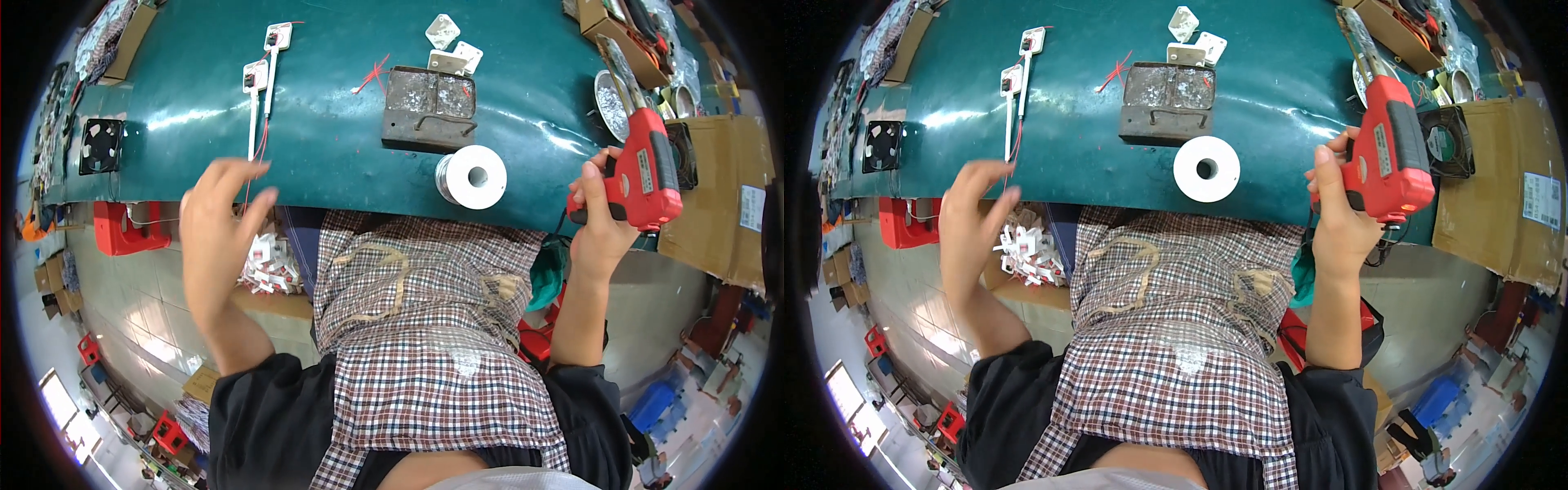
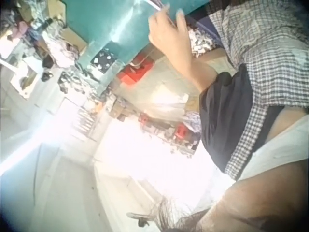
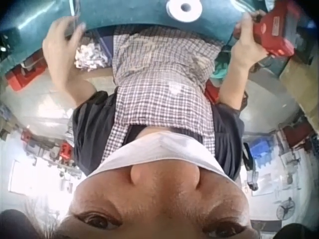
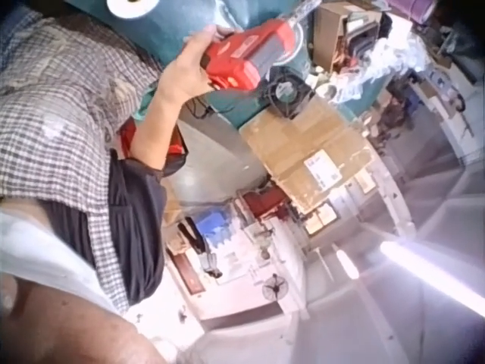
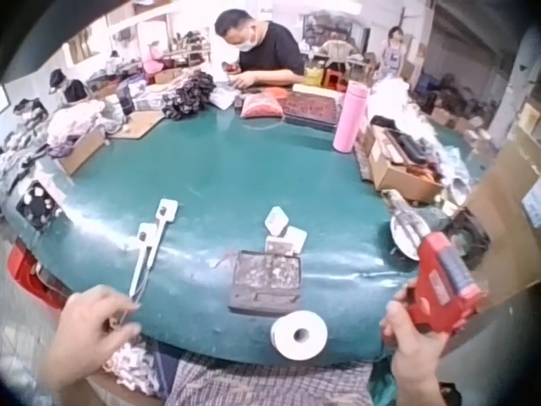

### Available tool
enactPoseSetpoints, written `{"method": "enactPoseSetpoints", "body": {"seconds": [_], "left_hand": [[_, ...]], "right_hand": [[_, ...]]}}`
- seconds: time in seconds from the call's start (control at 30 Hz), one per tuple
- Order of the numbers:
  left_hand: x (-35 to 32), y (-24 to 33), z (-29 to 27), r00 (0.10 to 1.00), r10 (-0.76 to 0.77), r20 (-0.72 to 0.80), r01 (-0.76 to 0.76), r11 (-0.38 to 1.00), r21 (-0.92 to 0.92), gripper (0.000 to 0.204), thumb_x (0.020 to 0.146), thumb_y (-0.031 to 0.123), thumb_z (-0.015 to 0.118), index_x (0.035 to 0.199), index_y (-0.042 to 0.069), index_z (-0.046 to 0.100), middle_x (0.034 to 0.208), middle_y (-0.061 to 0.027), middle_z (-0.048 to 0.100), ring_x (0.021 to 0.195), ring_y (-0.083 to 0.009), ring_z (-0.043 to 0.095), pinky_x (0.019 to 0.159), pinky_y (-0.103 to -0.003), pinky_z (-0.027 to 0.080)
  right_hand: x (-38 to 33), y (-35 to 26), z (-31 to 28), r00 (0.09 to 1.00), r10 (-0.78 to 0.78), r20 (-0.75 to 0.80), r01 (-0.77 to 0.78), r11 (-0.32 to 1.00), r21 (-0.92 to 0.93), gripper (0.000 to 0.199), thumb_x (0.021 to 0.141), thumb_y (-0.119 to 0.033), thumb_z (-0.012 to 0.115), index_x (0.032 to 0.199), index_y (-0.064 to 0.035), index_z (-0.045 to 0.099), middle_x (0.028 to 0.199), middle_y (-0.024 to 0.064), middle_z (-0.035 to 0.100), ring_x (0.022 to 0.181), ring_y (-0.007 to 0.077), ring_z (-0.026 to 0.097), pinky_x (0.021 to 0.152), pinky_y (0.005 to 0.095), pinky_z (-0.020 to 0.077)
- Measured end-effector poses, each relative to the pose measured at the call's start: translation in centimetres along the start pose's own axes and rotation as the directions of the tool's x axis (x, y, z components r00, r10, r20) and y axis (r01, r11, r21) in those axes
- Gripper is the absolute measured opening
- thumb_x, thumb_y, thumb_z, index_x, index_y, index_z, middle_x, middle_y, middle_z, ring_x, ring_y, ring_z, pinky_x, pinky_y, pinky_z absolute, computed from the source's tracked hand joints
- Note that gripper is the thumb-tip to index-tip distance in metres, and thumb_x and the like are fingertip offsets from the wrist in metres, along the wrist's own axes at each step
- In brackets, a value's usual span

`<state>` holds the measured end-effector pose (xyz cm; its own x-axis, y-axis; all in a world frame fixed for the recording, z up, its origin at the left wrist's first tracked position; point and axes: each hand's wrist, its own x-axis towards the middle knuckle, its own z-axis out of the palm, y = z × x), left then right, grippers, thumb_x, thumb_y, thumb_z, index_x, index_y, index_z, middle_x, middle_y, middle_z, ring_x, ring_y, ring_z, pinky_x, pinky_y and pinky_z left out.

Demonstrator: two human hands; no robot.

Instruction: Soldering wires onto small circuit boards or components and assembling them into plastic housings.

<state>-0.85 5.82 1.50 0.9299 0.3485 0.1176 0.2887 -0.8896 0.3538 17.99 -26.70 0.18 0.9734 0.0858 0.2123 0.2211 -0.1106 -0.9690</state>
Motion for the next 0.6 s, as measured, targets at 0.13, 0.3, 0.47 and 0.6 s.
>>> {"method": "enactPoseSetpoints", "body": {"seconds": [0.13,0.3,0.47,0.6], "left_hand": [[9.8,4.5,6.0,0.994,-0.053,-0.094,0.015,0.929,-0.369,0.03,0.085,0.026,0.074,0.108,0.008,0.069,0.099,-0.0087,0.072,0.086,-0.0267,0.069,0.08,-0.038,0.052],[20.3,7.1,15.1,0.935,0.054,-0.349,-0.132,0.97,-0.203,0.055,0.076,0.042,0.078,0.119,0.01,0.066,0.104,-0.0124,0.072,0.099,-0.0288,0.069,0.083,-0.043,0.054],[22.4,8.1,15.2,0.972,0.073,-0.221,-0.145,0.933,-0.33,0.045,0.076,0.026,0.075,0.118,0.01,0.067,0.108,-0.0104,0.072,0.1,-0.0272,0.07,0.085,-0.039,0.055],[18.4,9.7,8.5,0.825,0.417,-0.381,-0.54,0.78,-0.316,0.041,0.076,0.011,0.07,0.117,0.009,0.068,0.109,-0.0097,0.072,0.101,-0.0243,0.069,0.089,-0.036,0.055]], "right_hand": [[-0.3,-0.7,1.1,1.0,-0.004,0.007,0.004,1.0,-0.002,0.03,0.087,0.003,0.068,0.114,0.003,0.056,0.093,0.0069,0.062,0.062,0.0086,0.055,0.063,0.0282,0.0516],[-1.4,-1.9,0.2,0.999,-0.035,-0.023,0.035,0.999,0.001,0.028,0.088,0.003,0.067,0.114,0.0025,0.056,0.093,0.0064,0.061,0.062,0.0083,0.054,0.063,0.0278,0.051],[-1.6,-1.1,-2.9,0.992,0.007,-0.125,-0.006,1.0,0.011,0.027,0.089,0.004,0.065,0.115,0.0021,0.055,0.099,0.0077,0.06,0.064,0.0081,0.053,0.063,0.0267,0.0494],[-1.8,-0.2,-4.6,0.988,0.013,-0.156,-0.014,1.0,-0.003,0.029,0.089,0.005,0.064,0.116,0.0024,0.054,0.102,0.0089,0.06,0.063,0.0078,0.052,0.063,0.0268,0.049]]}}
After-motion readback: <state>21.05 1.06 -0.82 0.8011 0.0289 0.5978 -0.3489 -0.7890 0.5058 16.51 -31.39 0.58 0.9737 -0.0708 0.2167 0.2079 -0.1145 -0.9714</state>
